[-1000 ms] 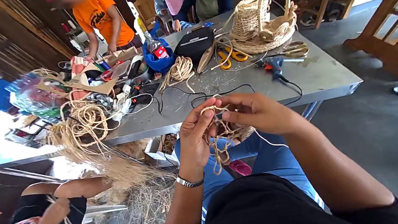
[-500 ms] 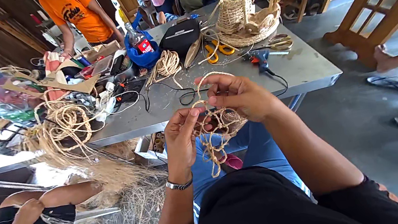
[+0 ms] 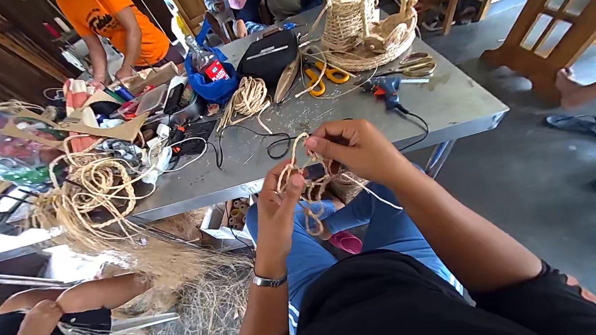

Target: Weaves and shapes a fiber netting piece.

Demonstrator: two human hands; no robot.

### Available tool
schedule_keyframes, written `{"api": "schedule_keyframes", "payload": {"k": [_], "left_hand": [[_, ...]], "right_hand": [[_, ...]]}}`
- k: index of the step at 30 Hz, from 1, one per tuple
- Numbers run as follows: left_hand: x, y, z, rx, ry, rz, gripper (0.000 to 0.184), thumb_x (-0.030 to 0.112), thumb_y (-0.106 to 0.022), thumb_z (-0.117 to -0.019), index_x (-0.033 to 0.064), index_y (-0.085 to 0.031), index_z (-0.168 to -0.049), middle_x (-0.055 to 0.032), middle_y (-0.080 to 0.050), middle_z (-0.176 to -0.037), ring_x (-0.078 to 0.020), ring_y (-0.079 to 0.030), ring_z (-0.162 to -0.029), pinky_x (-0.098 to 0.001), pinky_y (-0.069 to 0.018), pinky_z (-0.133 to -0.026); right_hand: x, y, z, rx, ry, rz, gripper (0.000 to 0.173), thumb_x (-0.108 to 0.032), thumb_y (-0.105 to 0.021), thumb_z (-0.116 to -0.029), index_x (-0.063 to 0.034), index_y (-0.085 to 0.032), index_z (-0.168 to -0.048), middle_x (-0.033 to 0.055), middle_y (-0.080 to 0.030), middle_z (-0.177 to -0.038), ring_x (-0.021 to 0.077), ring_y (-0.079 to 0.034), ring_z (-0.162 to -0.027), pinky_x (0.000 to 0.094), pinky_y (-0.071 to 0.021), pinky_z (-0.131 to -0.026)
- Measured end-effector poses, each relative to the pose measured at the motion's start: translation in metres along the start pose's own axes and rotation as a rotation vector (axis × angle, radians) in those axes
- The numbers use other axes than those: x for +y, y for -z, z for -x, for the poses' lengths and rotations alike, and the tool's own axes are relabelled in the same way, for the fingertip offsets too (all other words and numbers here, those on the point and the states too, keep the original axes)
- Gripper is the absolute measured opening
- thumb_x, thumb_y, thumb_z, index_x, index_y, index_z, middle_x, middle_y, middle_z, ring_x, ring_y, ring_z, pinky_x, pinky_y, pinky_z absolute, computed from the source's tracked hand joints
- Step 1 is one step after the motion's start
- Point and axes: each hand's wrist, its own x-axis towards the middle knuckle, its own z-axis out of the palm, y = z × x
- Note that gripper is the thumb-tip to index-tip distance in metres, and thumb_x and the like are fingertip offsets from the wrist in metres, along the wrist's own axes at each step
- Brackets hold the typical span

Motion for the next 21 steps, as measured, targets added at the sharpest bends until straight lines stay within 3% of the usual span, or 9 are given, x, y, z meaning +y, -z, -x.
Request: {"api": "schedule_keyframes", "payload": {"k": [3,4,8,13,17,21], "left_hand": [[-0.005,0.001,0.003,-0.036,0.036,0.019,0.016,0.015,-0.071,-0.0946,0.0074,-0.071,-0.108,-0.0023,-0.071,-0.102,-0.0118,-0.067,-0.097,-0.0313,-0.0558,-0.091],[-0.006,0.001,0.004,-0.022,0.022,0.062,0.012,0.011,-0.072,-0.0933,0.008,-0.071,-0.105,-0.0026,-0.071,-0.099,-0.0121,-0.067,-0.095,-0.0316,-0.0562,-0.09],[-0.002,-0.001,0.002,0.107,-0.077,0.27,0.013,0.003,-0.07,-0.0925,0.0114,-0.068,-0.102,-0.003,-0.07,-0.094,-0.0126,-0.069,-0.088,-0.0325,-0.0588,-0.086],[0.006,-0.008,0.002,0.16,-0.053,0.539,0.008,0.01,-0.066,-0.0976,0.0096,-0.072,-0.102,-0.0069,-0.072,-0.09,-0.0151,-0.071,-0.082,-0.0334,-0.0616,-0.08],[0.008,-0.009,-0.001,0.154,0.029,0.663,0.018,0.02,-0.053,-0.1062,0.016,-0.069,-0.112,0.0008,-0.067,-0.087,-0.0104,-0.068,-0.081,-0.0311,-0.06,-0.081],[0.009,-0.007,-0.005,0.088,0.045,0.802,0.023,0.026,-0.047,-0.1085,0.0191,-0.068,-0.115,0.0054,-0.063,-0.082,-0.0092,-0.065,-0.078,-0.0336,-0.0582,-0.084]], "right_hand": [[-0.003,0.005,0.0,0.094,-0.022,-0.034,0.024,-0.025,-0.059,-0.1056,-0.006,-0.073,-0.105,-0.0002,-0.066,-0.08,0.0054,-0.06,-0.057,0.0218,-0.0537,-0.05],[-0.003,0.006,0.001,0.117,-0.032,-0.041,0.023,-0.025,-0.059,-0.1053,-0.0063,-0.073,-0.105,-0.0008,-0.065,-0.077,0.0047,-0.058,-0.054,0.021,-0.0523,-0.047],[-0.002,0.005,0.002,0.19,-0.088,-0.076,0.023,-0.024,-0.058,-0.1059,-0.0061,-0.071,-0.103,-0.0018,-0.061,-0.07,0.0034,-0.051,-0.046,0.0196,-0.0455,-0.04],[-0.001,-0.001,0.002,0.257,-0.097,-0.148,0.024,-0.026,-0.056,-0.1072,-0.0065,-0.07,-0.103,-0.0022,-0.057,-0.067,0.0044,-0.048,-0.043,0.0211,-0.0451,-0.038],[-0.001,-0.002,0.004,0.242,-0.163,-0.281,0.024,-0.026,-0.055,-0.1074,-0.0059,-0.068,-0.103,-0.0023,-0.055,-0.065,0.0054,-0.05,-0.044,0.022,-0.0483,-0.04],[0.001,0.0,0.004,0.21,-0.212,-0.39,0.023,-0.024,-0.055,-0.1075,-0.0062,-0.068,-0.102,-0.003,-0.055,-0.064,0.0043,-0.051,-0.045,0.0211,-0.0495,-0.041]]}}
